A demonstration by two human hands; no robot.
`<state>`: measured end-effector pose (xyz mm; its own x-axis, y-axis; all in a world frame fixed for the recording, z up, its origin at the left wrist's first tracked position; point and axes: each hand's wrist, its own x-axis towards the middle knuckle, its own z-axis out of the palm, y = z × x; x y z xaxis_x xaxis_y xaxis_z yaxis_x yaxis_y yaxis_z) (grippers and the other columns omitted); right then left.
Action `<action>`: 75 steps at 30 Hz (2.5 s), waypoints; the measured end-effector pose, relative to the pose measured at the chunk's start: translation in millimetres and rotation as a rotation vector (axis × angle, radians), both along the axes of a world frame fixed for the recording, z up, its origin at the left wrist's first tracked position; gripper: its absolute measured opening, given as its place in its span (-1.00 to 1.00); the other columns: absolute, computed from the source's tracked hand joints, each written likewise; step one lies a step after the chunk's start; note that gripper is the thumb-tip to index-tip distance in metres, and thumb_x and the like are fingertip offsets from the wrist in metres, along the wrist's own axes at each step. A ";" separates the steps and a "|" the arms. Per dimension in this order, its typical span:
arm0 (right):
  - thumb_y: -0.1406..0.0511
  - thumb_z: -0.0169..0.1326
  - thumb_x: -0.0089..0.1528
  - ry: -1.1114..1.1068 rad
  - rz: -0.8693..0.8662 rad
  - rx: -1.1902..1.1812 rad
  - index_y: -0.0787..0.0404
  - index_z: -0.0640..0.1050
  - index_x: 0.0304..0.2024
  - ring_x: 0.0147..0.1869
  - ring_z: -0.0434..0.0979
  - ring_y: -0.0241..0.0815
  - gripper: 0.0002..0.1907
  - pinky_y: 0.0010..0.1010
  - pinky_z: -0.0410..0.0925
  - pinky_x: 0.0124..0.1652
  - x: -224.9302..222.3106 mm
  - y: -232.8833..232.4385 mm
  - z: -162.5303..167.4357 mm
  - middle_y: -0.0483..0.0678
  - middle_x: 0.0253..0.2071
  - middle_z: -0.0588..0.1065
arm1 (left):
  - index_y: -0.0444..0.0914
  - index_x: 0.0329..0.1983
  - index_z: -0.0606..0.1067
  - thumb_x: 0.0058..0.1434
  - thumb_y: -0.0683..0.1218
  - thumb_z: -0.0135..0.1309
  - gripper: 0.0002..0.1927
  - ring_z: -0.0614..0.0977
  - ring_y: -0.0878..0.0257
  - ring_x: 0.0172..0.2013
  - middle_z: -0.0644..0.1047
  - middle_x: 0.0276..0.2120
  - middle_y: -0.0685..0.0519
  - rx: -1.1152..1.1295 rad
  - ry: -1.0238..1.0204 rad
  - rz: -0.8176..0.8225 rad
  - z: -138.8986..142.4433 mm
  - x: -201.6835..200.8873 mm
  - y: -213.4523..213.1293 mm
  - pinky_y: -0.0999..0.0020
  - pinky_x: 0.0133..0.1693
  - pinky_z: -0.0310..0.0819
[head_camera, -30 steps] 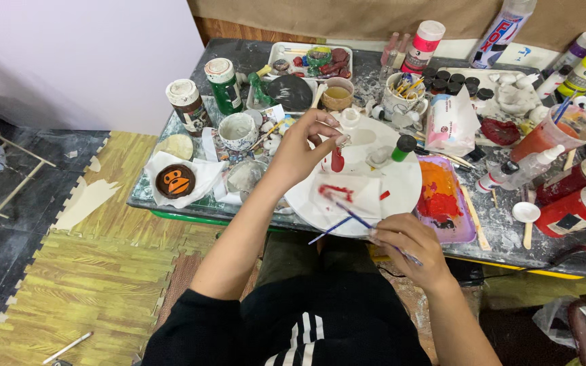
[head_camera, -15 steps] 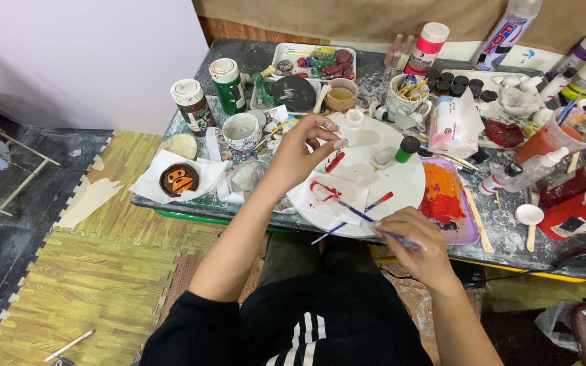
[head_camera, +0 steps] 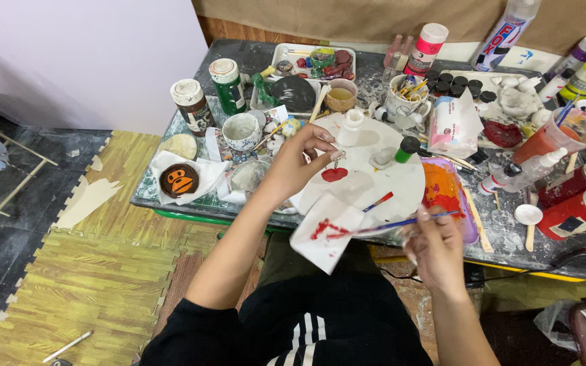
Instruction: The person paints a small heart-shaped object red using a brush and red paint from a palette. They wipe the brush on a paper towel, apply multiple coats, and use a hair dryer to dry the paint between applications.
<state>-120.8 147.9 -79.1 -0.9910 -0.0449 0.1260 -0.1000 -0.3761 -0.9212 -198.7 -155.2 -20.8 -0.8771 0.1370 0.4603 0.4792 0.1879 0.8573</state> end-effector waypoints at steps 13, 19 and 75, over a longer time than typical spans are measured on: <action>0.29 -0.06 0.54 0.380 -0.343 0.037 0.13 0.32 -0.06 -0.30 0.56 -0.26 -0.90 -0.51 0.31 -0.45 -25.8 8.3 33.1 0.03 -0.27 0.54 | -0.24 -0.05 0.42 0.26 -0.18 0.26 -0.72 0.46 0.46 -0.46 0.68 -0.25 0.10 0.054 -0.030 0.075 4.1 2.9 -9.4 0.54 -0.40 0.30; 0.37 -0.01 0.45 0.429 -0.015 0.490 0.21 0.39 -0.14 -0.45 0.42 -0.31 -0.95 -0.50 0.31 -0.44 -20.5 14.8 24.9 0.03 -0.33 0.55 | -0.25 -0.05 0.41 0.26 -0.20 0.25 -0.72 0.47 0.47 -0.44 0.68 -0.23 0.09 0.061 -0.004 0.094 3.8 5.0 -19.8 0.54 -0.40 0.32; 0.40 -0.04 0.49 0.695 -0.347 0.452 0.24 0.30 -0.06 -0.29 0.41 -0.32 -0.90 -0.51 0.33 -0.28 -2.1 -0.2 -11.1 0.12 -0.15 0.51 | -0.26 -0.02 0.42 0.27 -0.16 0.24 -0.71 0.48 0.38 -0.46 0.70 -0.25 0.06 -0.049 -0.025 -0.029 14.1 21.5 15.1 0.47 -0.36 0.38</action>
<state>-122.9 147.6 -90.3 -0.6651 0.0519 0.7449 -0.7304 0.1625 -0.6634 -177.2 -140.0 -6.7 -0.8834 0.1848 0.4306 0.4640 0.2165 0.8590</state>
